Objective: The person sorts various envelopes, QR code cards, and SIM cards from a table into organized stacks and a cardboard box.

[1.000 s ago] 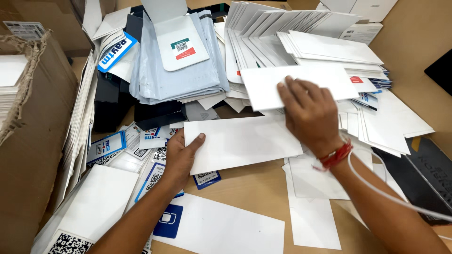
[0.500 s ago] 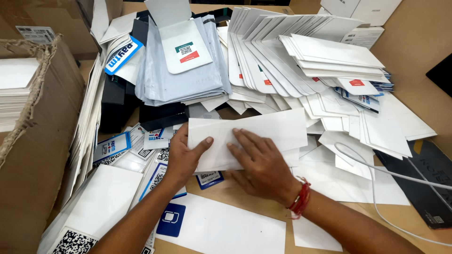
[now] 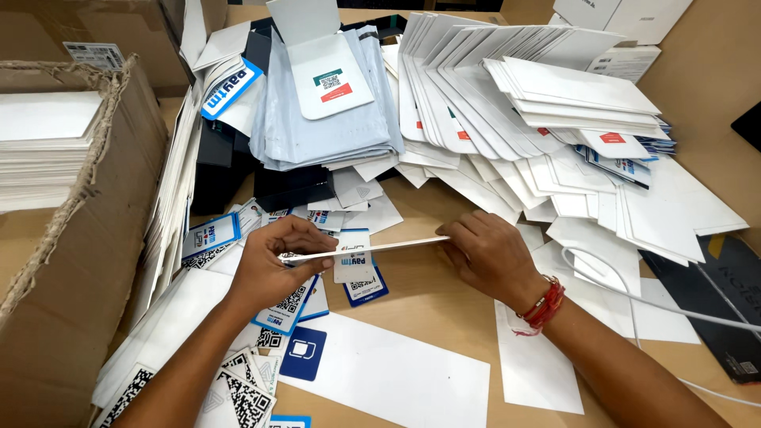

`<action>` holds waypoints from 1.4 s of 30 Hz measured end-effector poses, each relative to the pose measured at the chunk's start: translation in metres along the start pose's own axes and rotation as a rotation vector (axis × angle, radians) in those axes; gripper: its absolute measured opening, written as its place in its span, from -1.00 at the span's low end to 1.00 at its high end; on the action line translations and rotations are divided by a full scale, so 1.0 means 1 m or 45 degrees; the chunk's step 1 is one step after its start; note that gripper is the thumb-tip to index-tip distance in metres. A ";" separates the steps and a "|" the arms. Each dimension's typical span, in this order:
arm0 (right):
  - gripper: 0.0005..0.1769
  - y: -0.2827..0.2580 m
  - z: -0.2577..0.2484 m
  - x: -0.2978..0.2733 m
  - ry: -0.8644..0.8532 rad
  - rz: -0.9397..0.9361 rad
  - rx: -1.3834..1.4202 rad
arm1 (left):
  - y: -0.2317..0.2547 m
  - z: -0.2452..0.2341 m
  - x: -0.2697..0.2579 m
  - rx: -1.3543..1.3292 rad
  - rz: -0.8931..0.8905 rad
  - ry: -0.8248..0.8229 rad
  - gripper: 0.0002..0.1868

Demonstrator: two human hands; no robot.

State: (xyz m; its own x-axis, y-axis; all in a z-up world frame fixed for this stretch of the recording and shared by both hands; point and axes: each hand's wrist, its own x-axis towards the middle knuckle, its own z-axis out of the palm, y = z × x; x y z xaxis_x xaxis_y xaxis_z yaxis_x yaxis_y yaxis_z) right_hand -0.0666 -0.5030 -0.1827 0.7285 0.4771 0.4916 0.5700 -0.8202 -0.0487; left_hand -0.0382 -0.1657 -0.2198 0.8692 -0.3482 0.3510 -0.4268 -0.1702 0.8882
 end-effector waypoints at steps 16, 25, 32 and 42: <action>0.03 0.175 -0.037 0.100 0.107 0.263 -0.400 | -0.027 0.005 0.007 0.093 -0.313 0.194 -0.64; -0.46 0.032 -0.040 0.062 0.535 -0.173 -0.496 | -0.025 0.002 0.008 -0.045 -0.410 0.259 -0.47; -0.66 -0.070 0.013 0.023 0.444 -0.606 -0.402 | -0.015 0.000 0.007 -0.195 -0.247 0.188 -0.44; -0.13 -0.092 0.058 0.068 -0.036 -0.500 0.099 | -0.023 -0.006 0.004 -0.547 -0.400 0.053 -0.46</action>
State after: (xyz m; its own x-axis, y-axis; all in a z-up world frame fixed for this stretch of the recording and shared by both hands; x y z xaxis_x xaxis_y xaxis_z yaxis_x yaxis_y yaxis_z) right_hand -0.0476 -0.3769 -0.1959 0.4592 0.7589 0.4617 0.8334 -0.5480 0.0719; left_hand -0.0233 -0.1580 -0.2368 0.9517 -0.3026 0.0521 -0.0112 0.1355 0.9907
